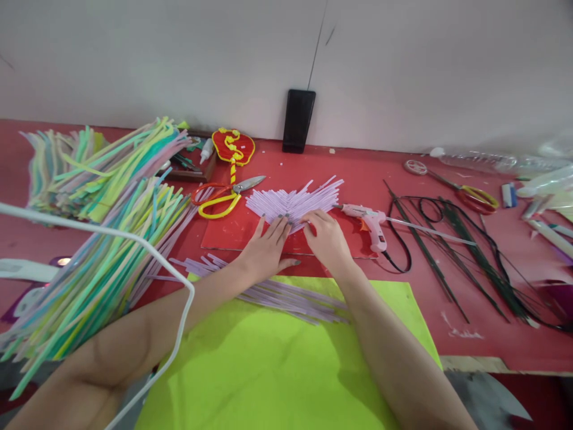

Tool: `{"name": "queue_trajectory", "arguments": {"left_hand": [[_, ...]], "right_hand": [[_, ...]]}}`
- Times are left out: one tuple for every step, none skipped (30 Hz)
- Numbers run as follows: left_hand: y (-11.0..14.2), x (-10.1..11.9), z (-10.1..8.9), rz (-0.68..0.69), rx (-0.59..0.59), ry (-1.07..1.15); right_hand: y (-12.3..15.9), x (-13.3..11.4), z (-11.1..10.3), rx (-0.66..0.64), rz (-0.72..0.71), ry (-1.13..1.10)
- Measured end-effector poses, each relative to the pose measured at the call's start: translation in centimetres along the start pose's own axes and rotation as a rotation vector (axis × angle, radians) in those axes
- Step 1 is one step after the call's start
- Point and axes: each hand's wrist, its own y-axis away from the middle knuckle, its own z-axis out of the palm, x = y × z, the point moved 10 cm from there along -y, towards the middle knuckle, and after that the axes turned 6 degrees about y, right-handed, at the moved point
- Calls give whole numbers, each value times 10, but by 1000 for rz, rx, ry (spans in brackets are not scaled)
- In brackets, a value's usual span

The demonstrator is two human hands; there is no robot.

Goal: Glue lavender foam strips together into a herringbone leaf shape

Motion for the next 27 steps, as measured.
{"name": "queue_trajectory", "arguments": {"left_hand": [[0, 0, 0, -1, -3, -2], [0, 0, 0, -2, -7, -4], [0, 0, 0, -3, -12, -6], [0, 0, 1, -6, -17, -7], [0, 0, 1, -8, -24, -7], [1, 0, 2, -10, -28, -7], [1, -1, 3, -11, -31, -6], [1, -1, 4, -12, -32, -6], [1, -2, 4, -14, -30, -6], [1, -2, 4, -13, -23, -5], [1, -2, 3, -7, -10, -2], [0, 0, 0, 7, 8, 5], [-1, 1, -3, 28, 31, 16], [-1, 3, -7, 49, 60, 30], [-2, 4, -12, 68, 95, 45], [-2, 2, -17, 67, 134, 60], [-3, -2, -22, 49, 175, 73], [-3, -8, -27, 14, 215, 82], [-3, -16, -30, -35, 250, 87], [-3, -25, -32, -79, 272, 86], [-2, -34, -32, -129, 291, 81], [-2, -45, -33, -190, 307, 75], [-1, -55, -33, -238, 316, 68], [0, -63, -32, -277, 322, 61], [0, -70, -31, -308, 323, 57], [0, -76, -31, -337, 326, 57], [1, -81, -30, -359, 330, 62]], "right_hand": [[0, 1, 0, -1, 4, 7], [0, 2, 0, 0, 7, 16], [0, 2, 0, 5, 11, 27], [0, 4, -1, 12, 17, 39], [0, 5, -2, 21, 25, 51], [0, 6, -3, 31, 39, 65], [1, 8, -5, 37, 57, 83], [2, 9, -6, 36, 82, 106], [4, 11, -7, 31, 116, 135], [6, 12, -8, 21, 154, 173], [8, 14, -9, 9, 196, 215], [11, 15, -10, -4, 235, 257], [14, 16, -11, -17, 265, 292], [16, 16, -11, -27, 285, 317], [17, 15, -11, -33, 290, 329], [18, 14, -10, -36, 282, 329], [18, 13, -9, -36, 269, 324], [18, 12, -8, -34, 255, 320], [17, 11, -7, -32, 243, 317], [16, 12, -6, -32, 238, 316], [16, 13, -5, -34, 239, 317], [15, 15, -4, -38, 245, 317], [15, 17, -3, -43, 251, 315], [15, 18, -2, -48, 253, 310], [14, 18, -2, -51, 253, 306], [14, 19, -2, -50, 250, 303], [14, 19, -2, -45, 245, 301]]}}
